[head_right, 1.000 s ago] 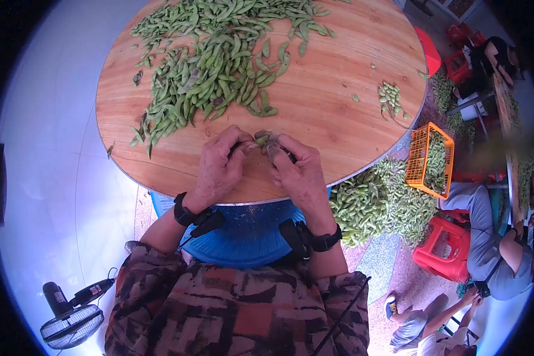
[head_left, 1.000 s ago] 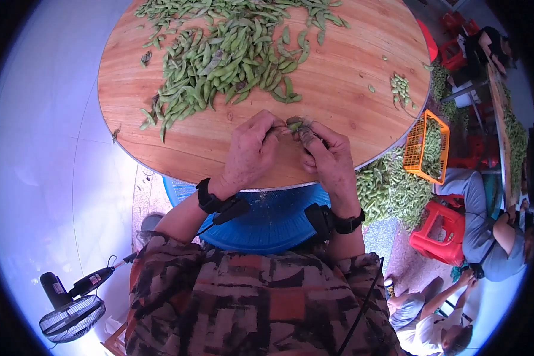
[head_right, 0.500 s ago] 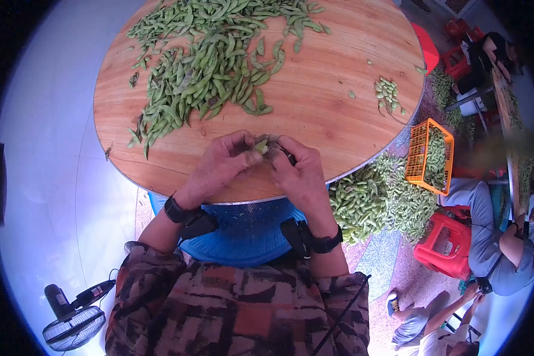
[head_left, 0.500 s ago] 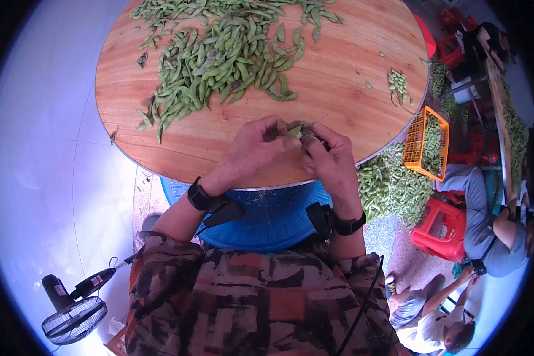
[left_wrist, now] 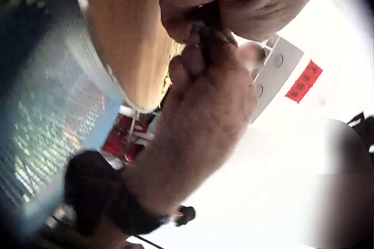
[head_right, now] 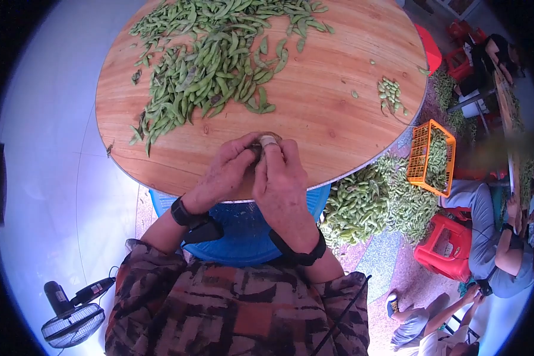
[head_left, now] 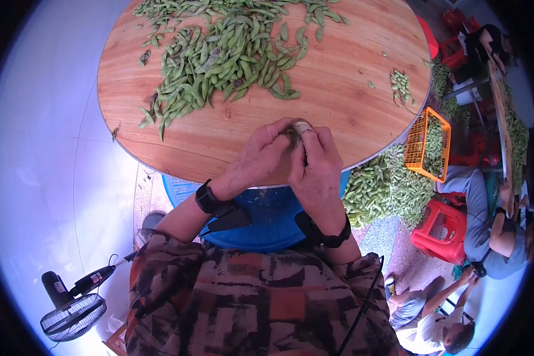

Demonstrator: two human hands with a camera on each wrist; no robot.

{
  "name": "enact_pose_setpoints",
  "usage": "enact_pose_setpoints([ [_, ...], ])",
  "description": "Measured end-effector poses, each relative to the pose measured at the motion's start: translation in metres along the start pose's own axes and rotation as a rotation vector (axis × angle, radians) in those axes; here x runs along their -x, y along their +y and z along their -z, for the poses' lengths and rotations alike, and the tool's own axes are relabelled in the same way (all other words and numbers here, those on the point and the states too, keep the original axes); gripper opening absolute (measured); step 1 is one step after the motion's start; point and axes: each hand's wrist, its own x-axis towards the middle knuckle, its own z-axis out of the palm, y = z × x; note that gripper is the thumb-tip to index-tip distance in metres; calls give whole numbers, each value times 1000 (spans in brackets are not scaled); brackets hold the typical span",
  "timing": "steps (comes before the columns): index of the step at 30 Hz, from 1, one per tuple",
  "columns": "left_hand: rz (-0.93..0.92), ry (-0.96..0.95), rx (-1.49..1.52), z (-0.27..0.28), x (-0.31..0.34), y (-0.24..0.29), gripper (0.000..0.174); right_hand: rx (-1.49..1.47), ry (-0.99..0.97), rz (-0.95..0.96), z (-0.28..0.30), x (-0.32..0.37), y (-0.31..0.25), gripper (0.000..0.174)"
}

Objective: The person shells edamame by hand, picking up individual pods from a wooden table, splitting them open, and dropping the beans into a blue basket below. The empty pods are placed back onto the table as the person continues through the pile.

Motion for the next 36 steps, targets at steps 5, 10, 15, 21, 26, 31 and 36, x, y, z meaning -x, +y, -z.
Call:
enact_pose_setpoints([
  [5, 159, -54, 826, -5, 5, 6, 37, 47, 49, 56, 14, -3, 14, 27],
  [10, 22, -640, 199, 34, 19, 37, 27, 332, 264, 27, 83, -4, 42, 25],
  [15, -369, -247, -764, 58, -16, 30, 24, 776, 51, -98, 136, 15, 74, 24],
  [21, -543, 160, -1217, 62, -84, -3, 38, 646, 40, -267, 123, 2, 57, 26],
  [26, -356, 41, -1261, 51, -76, -2, 40, 525, 67, -211, 109, 0, 58, 25],
  [31, -173, -195, -1328, 49, -53, 44, 33, 497, 118, -179, 110, 3, 65, 25],
  [36, -384, 64, -1322, 68, -146, 33, 34, 434, 159, -139, 103, -3, 47, 24],
])
